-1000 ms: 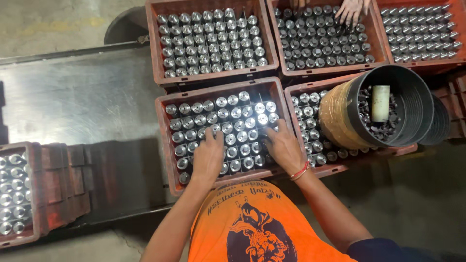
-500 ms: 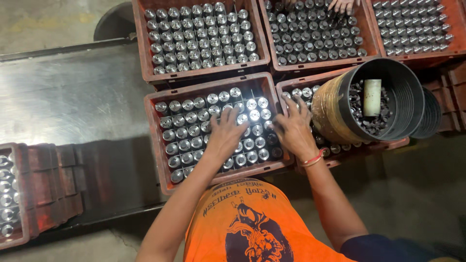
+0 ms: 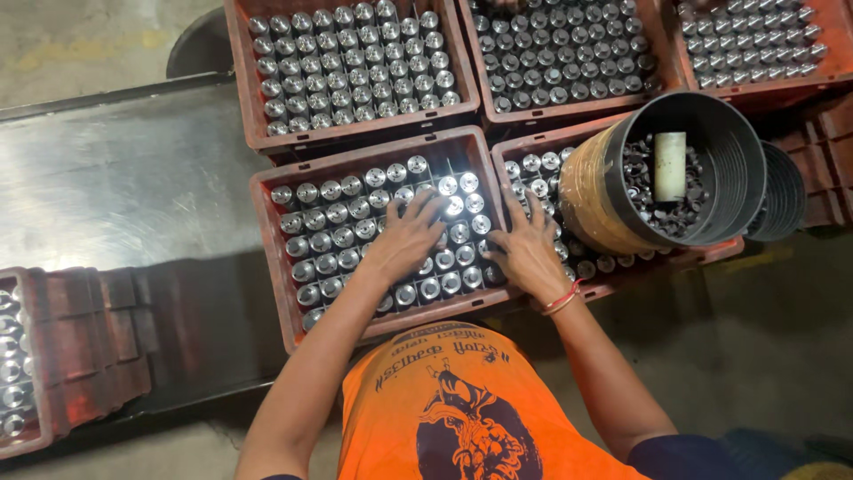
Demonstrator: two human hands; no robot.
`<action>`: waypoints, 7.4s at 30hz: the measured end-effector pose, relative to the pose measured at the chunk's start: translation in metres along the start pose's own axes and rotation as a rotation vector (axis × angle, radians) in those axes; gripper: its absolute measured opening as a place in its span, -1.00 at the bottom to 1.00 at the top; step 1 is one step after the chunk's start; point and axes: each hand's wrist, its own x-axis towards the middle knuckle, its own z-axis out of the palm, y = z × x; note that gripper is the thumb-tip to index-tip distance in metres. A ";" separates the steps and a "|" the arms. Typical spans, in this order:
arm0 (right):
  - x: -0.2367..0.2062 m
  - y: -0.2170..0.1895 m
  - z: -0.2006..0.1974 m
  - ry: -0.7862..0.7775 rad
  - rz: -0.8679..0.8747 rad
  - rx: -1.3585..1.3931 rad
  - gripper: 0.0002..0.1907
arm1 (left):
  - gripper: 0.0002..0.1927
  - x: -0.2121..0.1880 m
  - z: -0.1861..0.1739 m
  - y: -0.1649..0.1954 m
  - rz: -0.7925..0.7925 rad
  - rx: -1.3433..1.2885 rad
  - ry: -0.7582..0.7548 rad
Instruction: The person arranges small silver metal caps into a red plastic crate, placing them one by one into a grid pattern. The person occasionally picks up multiple caps and places them together, then continues filling the crate.
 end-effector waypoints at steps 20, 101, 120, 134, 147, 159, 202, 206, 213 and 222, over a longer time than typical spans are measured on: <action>-0.021 -0.021 -0.016 0.074 0.078 0.612 -0.43 | -0.66 -0.004 -0.004 0.038 -0.312 -0.197 0.161; 0.019 -0.089 0.033 0.129 -0.189 0.134 -0.64 | -0.74 -0.095 -0.018 0.000 -0.276 -0.113 0.086; 0.006 -0.081 0.023 -0.126 0.015 0.477 -0.50 | -0.54 -0.082 -0.034 0.027 -0.636 -0.316 0.093; 0.018 -0.120 0.032 0.167 -0.319 0.317 -0.76 | -0.68 -0.119 -0.046 0.022 -0.549 -0.001 0.221; 0.045 -0.153 0.054 -0.071 -0.285 0.253 -0.74 | -0.75 -0.140 -0.019 0.002 -0.734 0.093 0.141; 0.040 -0.131 0.019 -0.341 0.094 1.130 -0.64 | -0.60 -0.169 -0.079 -0.030 -0.759 -0.979 0.313; 0.086 -0.177 0.024 -0.292 -0.039 0.924 -0.60 | -0.53 -0.161 -0.087 -0.070 -0.771 -1.082 0.566; 0.078 -0.192 0.036 -0.261 -0.099 0.540 -0.58 | -0.51 -0.153 -0.070 -0.055 -0.816 -0.346 0.359; 0.063 -0.199 0.043 0.040 -0.339 0.403 -0.71 | -0.58 -0.159 -0.060 -0.041 -0.597 -0.049 0.235; 0.088 -0.220 0.045 0.145 -0.360 0.279 -0.78 | -0.55 -0.180 -0.088 -0.042 -0.773 0.053 0.237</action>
